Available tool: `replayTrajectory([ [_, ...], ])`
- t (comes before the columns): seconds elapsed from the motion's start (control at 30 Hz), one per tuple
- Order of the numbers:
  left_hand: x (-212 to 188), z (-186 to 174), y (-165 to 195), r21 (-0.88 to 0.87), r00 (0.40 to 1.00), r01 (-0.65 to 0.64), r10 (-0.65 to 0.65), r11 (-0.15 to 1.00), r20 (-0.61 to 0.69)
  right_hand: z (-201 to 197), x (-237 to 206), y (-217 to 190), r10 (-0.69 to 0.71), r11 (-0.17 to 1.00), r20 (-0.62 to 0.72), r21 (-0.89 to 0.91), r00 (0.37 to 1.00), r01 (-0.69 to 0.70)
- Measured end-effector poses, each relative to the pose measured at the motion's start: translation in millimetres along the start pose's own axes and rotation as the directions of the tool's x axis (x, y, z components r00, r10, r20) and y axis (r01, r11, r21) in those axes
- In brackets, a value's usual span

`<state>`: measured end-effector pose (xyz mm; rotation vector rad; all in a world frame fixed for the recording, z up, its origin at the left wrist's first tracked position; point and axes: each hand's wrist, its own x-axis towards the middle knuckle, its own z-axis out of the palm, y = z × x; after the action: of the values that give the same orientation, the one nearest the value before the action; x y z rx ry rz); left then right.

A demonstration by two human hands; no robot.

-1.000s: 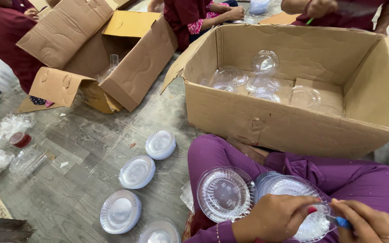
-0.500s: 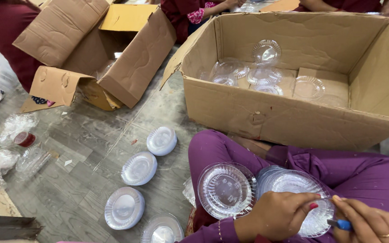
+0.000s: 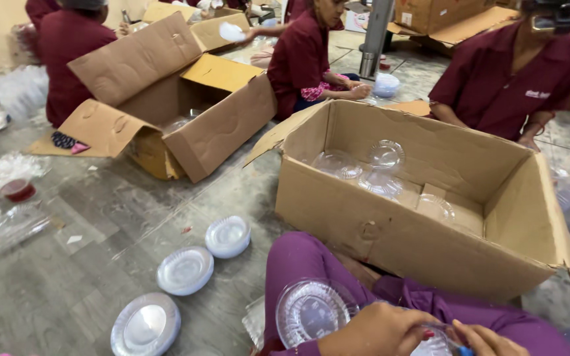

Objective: The person sits on the floor and uses a small blue utility knife to trim the edges of clear plastic plates. They hold each plate with one hand and carefully cut along the rim with the other, then place the trimmed plate into a nearby cardboard box.

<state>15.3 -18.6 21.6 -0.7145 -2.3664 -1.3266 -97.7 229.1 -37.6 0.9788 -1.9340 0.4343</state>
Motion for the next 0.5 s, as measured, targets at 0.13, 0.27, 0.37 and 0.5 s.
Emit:
replayTrajectory([
  [0.13,-15.0,5.5,19.3,-0.054,0.998,0.039,-0.042,0.998,-0.052,-43.5,12.7,-53.0,0.131,0.991,-0.039,-0.017,0.991,-0.132],
  [0.27,-25.3,1.0,33.7,0.000,0.996,0.036,-0.036,0.999,-0.084,-74.2,38.1,-94.0,0.186,0.982,-0.110,-0.008,0.976,-0.188],
  [0.37,-29.0,1.3,40.6,0.041,0.993,0.037,-0.033,0.998,-0.110,-83.5,52.6,-118.9,0.192,0.981,-0.102,0.012,0.976,-0.192],
  [0.5,-22.2,8.6,44.0,0.033,0.991,0.101,-0.098,0.994,-0.088,-101.8,62.2,-133.9,0.360,0.925,0.026,-0.139,0.932,-0.354],
])
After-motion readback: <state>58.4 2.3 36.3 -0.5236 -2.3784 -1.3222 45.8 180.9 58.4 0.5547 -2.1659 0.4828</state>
